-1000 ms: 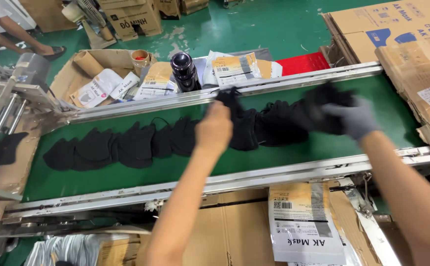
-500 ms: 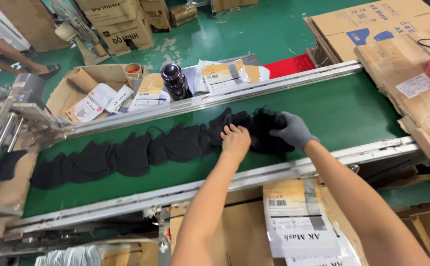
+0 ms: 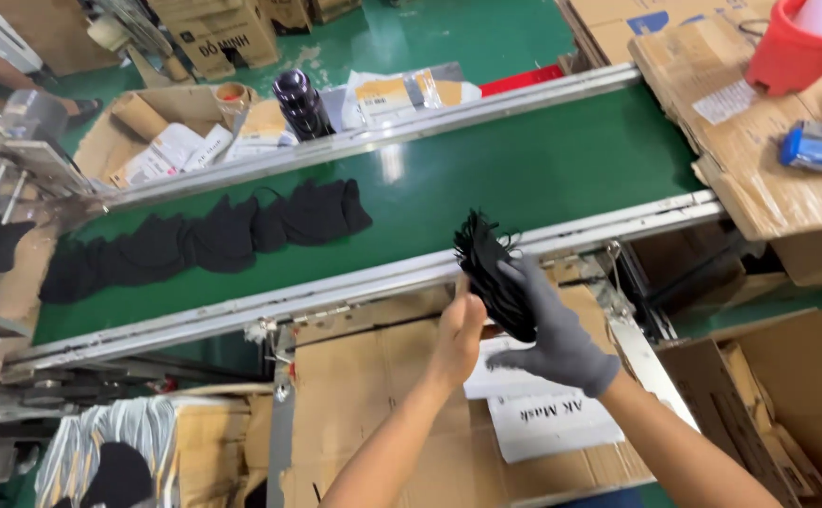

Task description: The recorder takes face masks from a conveyor belt, places them into plastic packaging, and then places the packaged masks into a cardboard box.

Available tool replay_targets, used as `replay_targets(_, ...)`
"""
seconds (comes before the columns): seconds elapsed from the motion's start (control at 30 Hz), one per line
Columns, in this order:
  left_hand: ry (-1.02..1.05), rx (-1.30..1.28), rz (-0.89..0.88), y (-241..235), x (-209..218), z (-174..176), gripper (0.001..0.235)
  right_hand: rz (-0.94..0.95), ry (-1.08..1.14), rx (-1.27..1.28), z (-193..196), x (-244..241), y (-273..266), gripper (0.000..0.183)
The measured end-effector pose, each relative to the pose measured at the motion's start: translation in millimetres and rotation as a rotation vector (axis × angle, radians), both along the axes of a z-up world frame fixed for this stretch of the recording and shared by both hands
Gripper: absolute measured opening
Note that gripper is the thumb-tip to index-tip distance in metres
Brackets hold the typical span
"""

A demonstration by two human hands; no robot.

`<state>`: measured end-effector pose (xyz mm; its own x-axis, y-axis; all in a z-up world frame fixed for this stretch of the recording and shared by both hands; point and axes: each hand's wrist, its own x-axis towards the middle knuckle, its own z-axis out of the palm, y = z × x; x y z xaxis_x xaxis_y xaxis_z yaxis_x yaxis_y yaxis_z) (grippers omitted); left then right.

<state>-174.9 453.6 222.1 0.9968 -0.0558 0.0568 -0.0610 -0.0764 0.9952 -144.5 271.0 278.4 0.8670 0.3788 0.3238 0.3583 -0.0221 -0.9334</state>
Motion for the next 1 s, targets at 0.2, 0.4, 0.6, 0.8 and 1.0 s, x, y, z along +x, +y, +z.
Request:
replay_targets(0.2, -0.466, 0.741, 0.048, 29, 2, 4, 0.133, -0.108, 0.030, -0.572, -75, 18, -60, 0.077)
replay_targets(0.4, -0.455, 0.790, -0.226, 31, 35, -42, 0.146, 0.262, -0.110, -0.364, -106, 43, -41, 0.127)
replay_targets(0.6, -0.390, 0.688, -0.284, 23, 37, -38, 0.131, 0.118, -0.302, -0.166, -126, 40, -26, 0.133)
replay_targets(0.8, -0.353, 1.141, -0.141, 18, 29, -70, 0.124, 0.162, -0.004, -0.330, -141, 33, -31, 0.112)
replay_targets(1.0, 0.085, 1.252, -0.281, 3, 31, 2, 0.147, 0.352, 0.124, -0.413, -90, 43, -16, 0.099)
